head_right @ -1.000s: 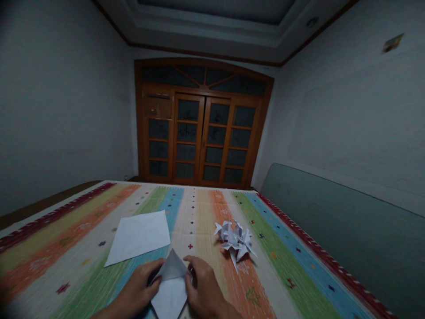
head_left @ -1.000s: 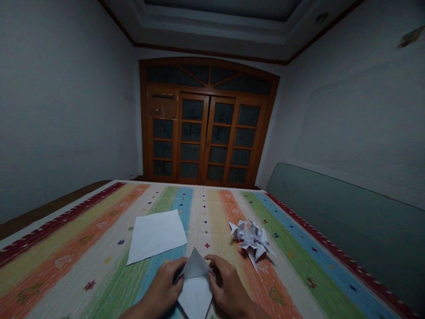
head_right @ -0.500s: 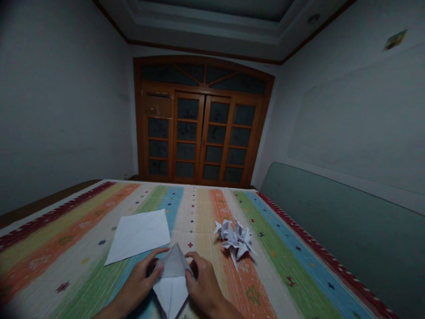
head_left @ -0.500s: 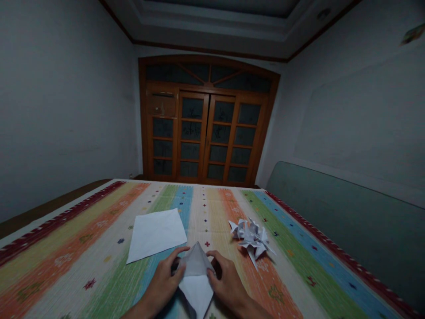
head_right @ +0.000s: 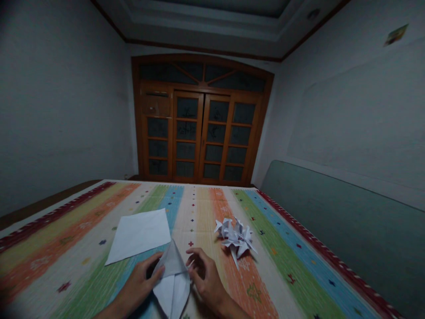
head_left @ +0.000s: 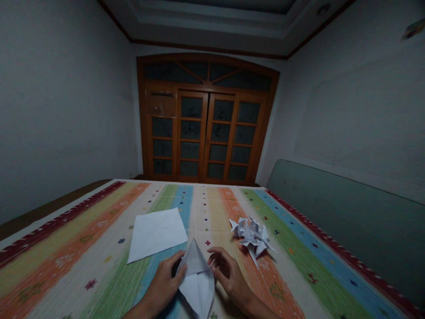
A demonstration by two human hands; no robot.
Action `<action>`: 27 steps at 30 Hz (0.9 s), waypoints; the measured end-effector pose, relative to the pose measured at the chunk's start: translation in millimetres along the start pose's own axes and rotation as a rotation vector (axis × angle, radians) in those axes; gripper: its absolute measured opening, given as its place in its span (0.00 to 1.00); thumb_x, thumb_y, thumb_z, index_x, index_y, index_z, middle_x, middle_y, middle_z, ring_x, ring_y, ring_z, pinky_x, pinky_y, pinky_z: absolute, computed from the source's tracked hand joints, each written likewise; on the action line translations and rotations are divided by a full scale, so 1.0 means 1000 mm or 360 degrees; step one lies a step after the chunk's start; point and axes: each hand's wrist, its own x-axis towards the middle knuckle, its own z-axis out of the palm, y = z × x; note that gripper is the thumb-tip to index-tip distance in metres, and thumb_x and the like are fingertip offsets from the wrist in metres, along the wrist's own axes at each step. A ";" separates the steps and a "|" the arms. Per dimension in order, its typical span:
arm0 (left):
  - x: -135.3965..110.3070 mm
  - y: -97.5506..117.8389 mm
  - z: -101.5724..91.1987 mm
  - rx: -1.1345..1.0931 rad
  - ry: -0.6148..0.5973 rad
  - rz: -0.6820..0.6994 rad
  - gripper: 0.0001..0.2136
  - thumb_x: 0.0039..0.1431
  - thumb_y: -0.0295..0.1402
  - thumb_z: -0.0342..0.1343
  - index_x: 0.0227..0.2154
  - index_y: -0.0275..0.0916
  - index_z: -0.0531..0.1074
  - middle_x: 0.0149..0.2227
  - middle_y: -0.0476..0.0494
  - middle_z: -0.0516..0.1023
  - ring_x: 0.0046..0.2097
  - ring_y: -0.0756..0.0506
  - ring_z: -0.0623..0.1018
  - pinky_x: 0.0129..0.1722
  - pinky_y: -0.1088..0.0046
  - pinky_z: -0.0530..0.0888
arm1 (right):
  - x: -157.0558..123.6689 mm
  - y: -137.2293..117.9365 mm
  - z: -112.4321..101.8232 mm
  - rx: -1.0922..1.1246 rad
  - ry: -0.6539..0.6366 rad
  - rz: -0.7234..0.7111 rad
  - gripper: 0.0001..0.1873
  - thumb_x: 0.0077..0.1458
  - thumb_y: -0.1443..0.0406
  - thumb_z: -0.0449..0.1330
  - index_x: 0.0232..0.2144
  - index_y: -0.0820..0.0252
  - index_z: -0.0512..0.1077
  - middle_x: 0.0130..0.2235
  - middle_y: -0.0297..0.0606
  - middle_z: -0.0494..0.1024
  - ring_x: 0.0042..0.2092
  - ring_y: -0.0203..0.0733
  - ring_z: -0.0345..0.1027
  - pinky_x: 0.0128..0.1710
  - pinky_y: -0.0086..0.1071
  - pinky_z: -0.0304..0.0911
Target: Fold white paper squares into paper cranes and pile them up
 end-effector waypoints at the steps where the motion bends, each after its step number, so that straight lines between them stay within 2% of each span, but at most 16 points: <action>1: 0.000 -0.001 0.000 -0.0004 0.0018 -0.0010 0.18 0.61 0.43 0.58 0.47 0.38 0.81 0.45 0.36 0.86 0.47 0.33 0.82 0.50 0.58 0.77 | 0.001 0.002 0.000 0.0051 -0.0040 0.0025 0.24 0.60 0.48 0.62 0.50 0.58 0.71 0.38 0.40 0.76 0.35 0.43 0.70 0.33 0.33 0.64; 6: -0.002 -0.009 0.001 0.0014 0.0045 -0.0030 0.18 0.60 0.45 0.60 0.46 0.39 0.83 0.44 0.37 0.86 0.45 0.32 0.82 0.51 0.57 0.77 | 0.002 0.009 -0.005 0.0265 -0.0116 0.0092 0.24 0.56 0.51 0.66 0.50 0.56 0.72 0.41 0.40 0.75 0.36 0.42 0.70 0.36 0.35 0.65; 9: -0.002 -0.012 0.002 0.0059 0.0058 -0.0072 0.19 0.60 0.46 0.59 0.46 0.39 0.83 0.45 0.37 0.86 0.48 0.32 0.81 0.53 0.57 0.75 | 0.002 0.010 -0.005 0.0366 -0.0149 0.0156 0.23 0.54 0.55 0.67 0.50 0.55 0.72 0.42 0.40 0.75 0.34 0.41 0.71 0.35 0.35 0.66; 13: -0.002 -0.009 0.001 0.0080 -0.0004 -0.0102 0.20 0.60 0.46 0.58 0.47 0.40 0.82 0.47 0.37 0.85 0.50 0.32 0.80 0.54 0.57 0.73 | 0.001 0.009 0.000 0.0256 -0.0114 0.0199 0.22 0.50 0.65 0.64 0.50 0.55 0.73 0.43 0.40 0.77 0.33 0.39 0.70 0.32 0.32 0.64; 17: -0.002 -0.004 0.000 0.0042 -0.0087 -0.0055 0.20 0.63 0.47 0.56 0.46 0.39 0.82 0.45 0.37 0.85 0.47 0.33 0.80 0.50 0.59 0.74 | 0.001 0.005 0.003 0.0138 -0.0131 0.0230 0.28 0.43 0.73 0.59 0.49 0.55 0.73 0.39 0.36 0.77 0.32 0.38 0.70 0.31 0.30 0.62; 22: -0.004 -0.007 0.000 0.0042 -0.0022 -0.0098 0.21 0.61 0.51 0.59 0.46 0.41 0.83 0.44 0.38 0.85 0.47 0.33 0.79 0.50 0.60 0.74 | 0.002 0.004 0.003 0.0117 -0.0147 0.0306 0.30 0.39 0.74 0.63 0.49 0.56 0.75 0.35 0.32 0.75 0.30 0.37 0.67 0.31 0.30 0.61; 27: -0.006 0.002 -0.001 0.0147 -0.0173 0.0030 0.17 0.66 0.46 0.54 0.45 0.42 0.83 0.39 0.43 0.85 0.41 0.37 0.79 0.50 0.62 0.73 | 0.001 0.009 0.003 0.0064 -0.0140 0.0322 0.25 0.39 0.72 0.67 0.44 0.58 0.77 0.32 0.31 0.74 0.32 0.40 0.66 0.33 0.31 0.62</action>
